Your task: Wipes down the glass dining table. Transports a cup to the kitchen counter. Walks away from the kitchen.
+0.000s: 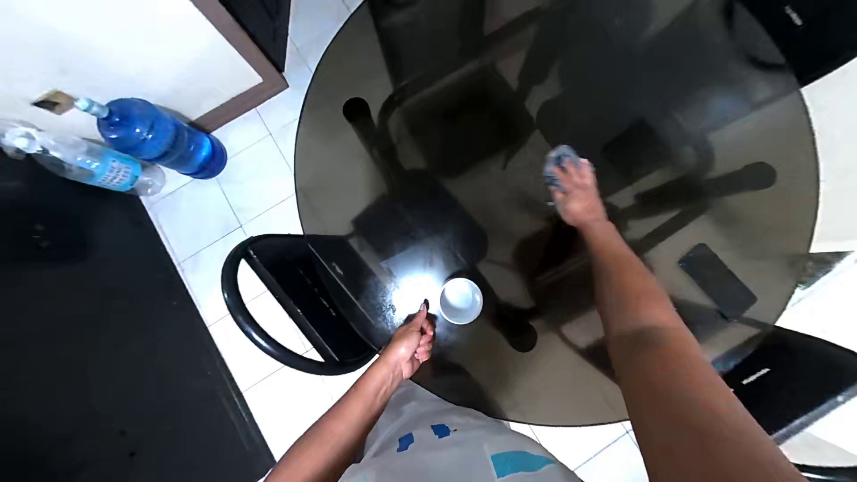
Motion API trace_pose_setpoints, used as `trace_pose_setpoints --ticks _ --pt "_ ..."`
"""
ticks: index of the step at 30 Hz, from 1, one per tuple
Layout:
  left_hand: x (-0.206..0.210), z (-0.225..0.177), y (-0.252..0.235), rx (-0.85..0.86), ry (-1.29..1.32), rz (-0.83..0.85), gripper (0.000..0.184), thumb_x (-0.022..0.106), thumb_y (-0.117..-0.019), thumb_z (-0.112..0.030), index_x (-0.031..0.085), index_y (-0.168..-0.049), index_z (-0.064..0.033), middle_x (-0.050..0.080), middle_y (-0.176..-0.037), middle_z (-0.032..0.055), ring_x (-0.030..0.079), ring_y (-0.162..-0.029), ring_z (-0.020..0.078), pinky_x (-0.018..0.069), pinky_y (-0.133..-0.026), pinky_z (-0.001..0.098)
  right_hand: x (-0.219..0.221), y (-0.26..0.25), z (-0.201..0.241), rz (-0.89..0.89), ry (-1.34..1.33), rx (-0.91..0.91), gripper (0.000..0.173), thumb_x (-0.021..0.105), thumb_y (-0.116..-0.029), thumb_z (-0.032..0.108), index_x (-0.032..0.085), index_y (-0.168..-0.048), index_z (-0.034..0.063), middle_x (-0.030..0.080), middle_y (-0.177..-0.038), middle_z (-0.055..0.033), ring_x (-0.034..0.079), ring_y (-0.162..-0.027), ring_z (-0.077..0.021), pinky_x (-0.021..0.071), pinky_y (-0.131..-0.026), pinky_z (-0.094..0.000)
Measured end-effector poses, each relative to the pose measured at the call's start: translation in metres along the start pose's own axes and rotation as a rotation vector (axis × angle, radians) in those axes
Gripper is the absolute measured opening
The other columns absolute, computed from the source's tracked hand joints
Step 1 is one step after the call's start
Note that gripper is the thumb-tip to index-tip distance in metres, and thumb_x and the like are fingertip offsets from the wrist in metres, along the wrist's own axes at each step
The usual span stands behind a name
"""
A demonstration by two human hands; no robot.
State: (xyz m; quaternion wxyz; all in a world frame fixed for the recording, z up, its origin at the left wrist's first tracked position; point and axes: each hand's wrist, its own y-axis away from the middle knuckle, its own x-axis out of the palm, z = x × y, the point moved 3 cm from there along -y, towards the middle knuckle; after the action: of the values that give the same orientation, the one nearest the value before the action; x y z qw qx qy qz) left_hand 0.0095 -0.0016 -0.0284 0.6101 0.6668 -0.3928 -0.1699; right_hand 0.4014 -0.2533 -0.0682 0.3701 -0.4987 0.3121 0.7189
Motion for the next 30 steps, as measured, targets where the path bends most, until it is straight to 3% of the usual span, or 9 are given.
trace_pose_setpoints --ticks 3,6,8,12,15,19,24,27,30 --pt "0.017 -0.002 -0.008 -0.015 0.016 0.015 0.052 0.028 -0.1095 -0.053 0.046 -0.079 -0.0141 0.035 -0.052 -0.0055 0.033 -0.037 0.0055 0.0309 -0.036 0.0192 -0.04 0.029 -0.101 0.047 0.054 0.351 0.056 0.041 -0.1095 0.031 0.034 -0.16 0.0083 0.024 -0.167 -0.0254 0.014 -0.156 -0.0496 0.0093 -0.126 -0.065" --pt "0.028 0.0 -0.012 -0.015 0.079 0.003 0.053 0.027 -0.1104 -0.052 0.046 -0.079 -0.0139 0.034 -0.052 -0.0053 0.032 -0.037 0.0059 0.0306 -0.035 0.0196 -0.035 0.059 -0.131 0.01 0.071 0.594 0.06 0.037 -0.1091 0.033 0.032 -0.159 -0.0003 0.023 -0.165 -0.0321 0.013 -0.154 -0.0532 0.0104 -0.124 -0.0672" --pt "0.037 -0.003 -0.015 -0.003 0.106 -0.008 0.051 0.027 -0.1112 -0.05 0.046 -0.079 -0.0139 0.034 -0.051 -0.0054 0.032 -0.036 0.0056 0.0302 -0.035 0.0194 -0.018 0.09 -0.107 -0.105 0.07 0.593 0.059 0.039 -0.1079 0.032 0.036 -0.156 -0.0026 0.027 -0.163 -0.0322 0.017 -0.154 -0.0522 0.0103 -0.125 -0.0663" --pt "0.057 -0.017 -0.025 0.045 0.095 0.024 0.05 0.028 -0.1117 -0.047 0.046 -0.08 -0.0139 0.034 -0.053 -0.0054 0.031 -0.037 0.0054 0.0286 -0.035 0.0188 0.018 0.184 0.001 -0.117 -0.023 0.258 0.053 0.053 -0.1001 0.015 0.048 -0.151 0.0016 0.034 -0.163 -0.0251 0.021 -0.154 -0.0478 0.0162 -0.126 -0.0646" --pt "0.079 -0.029 -0.037 0.07 0.037 0.036 0.048 0.029 -0.1124 -0.044 0.047 -0.08 -0.0143 0.034 -0.053 -0.0056 0.03 -0.038 0.0055 0.0275 -0.036 0.0191 0.049 0.282 0.082 -0.056 -0.114 0.069 0.049 0.059 -0.092 0.016 0.063 -0.139 0.0022 0.049 -0.153 -0.0245 0.031 -0.149 -0.0533 0.0227 -0.122 -0.068" --pt "0.11 -0.042 -0.054 0.094 -0.042 0.081 0.046 0.031 -0.1124 -0.043 0.049 -0.082 -0.0138 0.035 -0.053 -0.0062 0.03 -0.039 0.0055 0.0277 -0.039 0.0194 0.07 0.368 0.139 -0.03 -0.128 0.066 0.05 0.053 -0.0947 0.029 0.066 -0.137 0.0068 0.053 -0.151 -0.0216 0.036 -0.146 -0.0541 0.0241 -0.119 -0.0718" --pt "0.109 -0.051 -0.046 0.102 -0.112 0.128 0.051 0.031 -0.1111 -0.048 0.051 -0.082 -0.0124 0.036 -0.054 -0.0058 0.032 -0.041 0.0055 0.0299 -0.04 0.0191 0.083 0.32 0.185 0.004 -0.083 0.038 0.059 0.049 -0.0972 0.041 0.06 -0.143 0.0047 0.045 -0.155 -0.0283 0.032 -0.146 -0.0575 0.0199 -0.116 -0.0774" --pt "0.076 -0.055 -0.007 0.115 -0.131 0.193 0.049 0.033 -0.1113 -0.046 0.051 -0.08 -0.0131 0.037 -0.055 -0.006 0.032 -0.042 0.0053 0.03 -0.041 0.0197 0.083 0.245 0.241 0.057 -0.12 0.034 0.069 0.05 -0.0984 0.053 0.053 -0.149 0.0062 0.043 -0.156 -0.0304 0.031 -0.148 -0.0556 0.019 -0.117 -0.0759" --pt "0.026 -0.063 0.042 0.137 -0.118 0.286 0.048 0.034 -0.1118 -0.043 0.048 -0.074 -0.0156 0.039 -0.056 -0.0061 0.033 -0.043 0.0051 0.031 -0.042 0.0197 0.091 0.175 0.298 0.175 -0.24 0.0 0.078 0.056 -0.0956 0.049 0.041 -0.156 0.0019 0.03 -0.161 -0.0341 0.02 -0.152 -0.0547 0.0115 -0.12 -0.0739"
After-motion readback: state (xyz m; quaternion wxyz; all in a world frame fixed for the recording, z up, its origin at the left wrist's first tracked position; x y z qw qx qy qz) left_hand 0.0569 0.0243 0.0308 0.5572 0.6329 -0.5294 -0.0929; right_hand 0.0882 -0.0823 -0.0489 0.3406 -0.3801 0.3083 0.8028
